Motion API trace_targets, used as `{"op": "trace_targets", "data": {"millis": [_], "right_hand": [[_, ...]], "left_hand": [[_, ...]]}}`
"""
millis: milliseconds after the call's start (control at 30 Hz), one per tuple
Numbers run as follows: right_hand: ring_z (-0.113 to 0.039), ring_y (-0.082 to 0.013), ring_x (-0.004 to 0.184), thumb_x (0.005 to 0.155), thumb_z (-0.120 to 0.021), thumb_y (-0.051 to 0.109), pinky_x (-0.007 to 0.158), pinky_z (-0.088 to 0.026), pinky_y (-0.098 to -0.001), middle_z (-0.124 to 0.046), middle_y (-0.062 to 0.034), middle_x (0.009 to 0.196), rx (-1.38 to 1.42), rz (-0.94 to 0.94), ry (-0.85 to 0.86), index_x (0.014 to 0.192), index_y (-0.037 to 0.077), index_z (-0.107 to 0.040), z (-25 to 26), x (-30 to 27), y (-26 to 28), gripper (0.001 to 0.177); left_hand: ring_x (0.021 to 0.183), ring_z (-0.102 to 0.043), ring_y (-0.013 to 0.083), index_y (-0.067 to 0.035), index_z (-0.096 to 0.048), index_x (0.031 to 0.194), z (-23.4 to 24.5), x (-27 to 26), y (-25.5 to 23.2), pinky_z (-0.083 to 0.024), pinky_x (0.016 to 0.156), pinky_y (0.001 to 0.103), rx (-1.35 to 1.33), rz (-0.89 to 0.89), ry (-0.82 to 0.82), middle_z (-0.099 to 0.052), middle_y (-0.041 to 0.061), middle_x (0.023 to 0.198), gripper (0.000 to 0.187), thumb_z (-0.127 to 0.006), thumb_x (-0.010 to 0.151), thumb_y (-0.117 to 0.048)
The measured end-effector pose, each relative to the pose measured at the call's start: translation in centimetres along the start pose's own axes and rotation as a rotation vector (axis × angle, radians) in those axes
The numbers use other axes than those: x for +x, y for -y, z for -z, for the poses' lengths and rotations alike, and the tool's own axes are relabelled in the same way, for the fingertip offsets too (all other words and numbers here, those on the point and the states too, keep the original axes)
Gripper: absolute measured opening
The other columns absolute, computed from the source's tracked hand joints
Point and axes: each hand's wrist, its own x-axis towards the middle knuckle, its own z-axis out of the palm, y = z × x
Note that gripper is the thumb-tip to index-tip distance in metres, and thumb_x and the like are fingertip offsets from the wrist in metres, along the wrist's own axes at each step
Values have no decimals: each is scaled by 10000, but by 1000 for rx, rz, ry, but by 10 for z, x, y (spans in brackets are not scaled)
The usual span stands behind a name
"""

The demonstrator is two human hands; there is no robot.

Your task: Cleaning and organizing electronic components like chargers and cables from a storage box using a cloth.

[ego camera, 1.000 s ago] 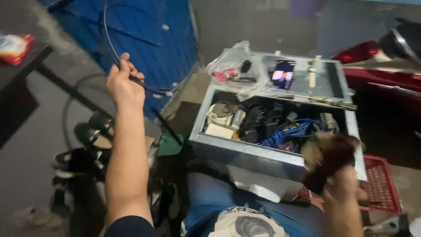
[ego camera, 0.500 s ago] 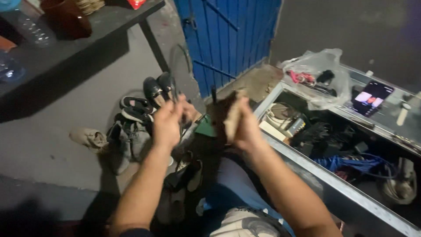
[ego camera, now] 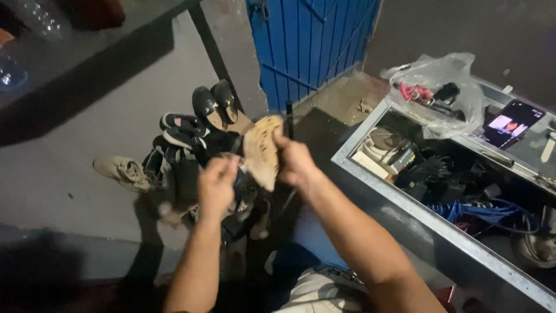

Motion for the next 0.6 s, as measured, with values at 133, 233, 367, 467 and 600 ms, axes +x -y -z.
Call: {"op": "trace_targets", "data": {"millis": [133,233,367,467,600], "right_hand": [[-655,-332,1183,1047,-437,405,1078,-481,-510,-703,-164,1267,39,30,-37,1352,17,-585,42,13,27,515],[-653,-342,1163,1053,-458,371,1072,-486,-537,-692,-170,1246,58,57,-179,1336,16,-583,76,23,29,471],[-656,-370,1158,1072,-469,275,1065,-503,-560,-683,-204,1239,38,142,-328,1305,-32,-592,106,30,14,405],[-653,-358,1166,1062,-445,286,1061,-495,-542,-690,-191,1249,128,93,-243,1298,-8,-604,89,12,10,409],[-655,-321,1145,1042,-454,390,1032,-498,-491,-703,-143,1243,246,48,19,1275,54,-639,49,-13,21,449]], "left_hand": [[731,-551,110,-49,-786,1124,29,27,5,-456,676,266,-273,273,-42,-668,9,833,185,-677,1014,-150],[717,-514,65,-8,-768,1161,43,40,-7,-435,667,227,-484,255,-84,-646,-32,837,204,-672,1015,-111],[669,-487,59,24,-751,1176,37,52,-7,-418,608,219,-549,243,-39,-603,-37,810,217,-672,1001,-78],[630,-461,58,33,-743,1183,27,53,-5,-392,564,219,-573,296,-25,-588,-33,791,224,-665,1003,-75],[642,-495,75,47,-733,1203,17,51,6,-411,573,227,-592,270,-23,-625,-8,823,236,-652,1018,-75]]}}
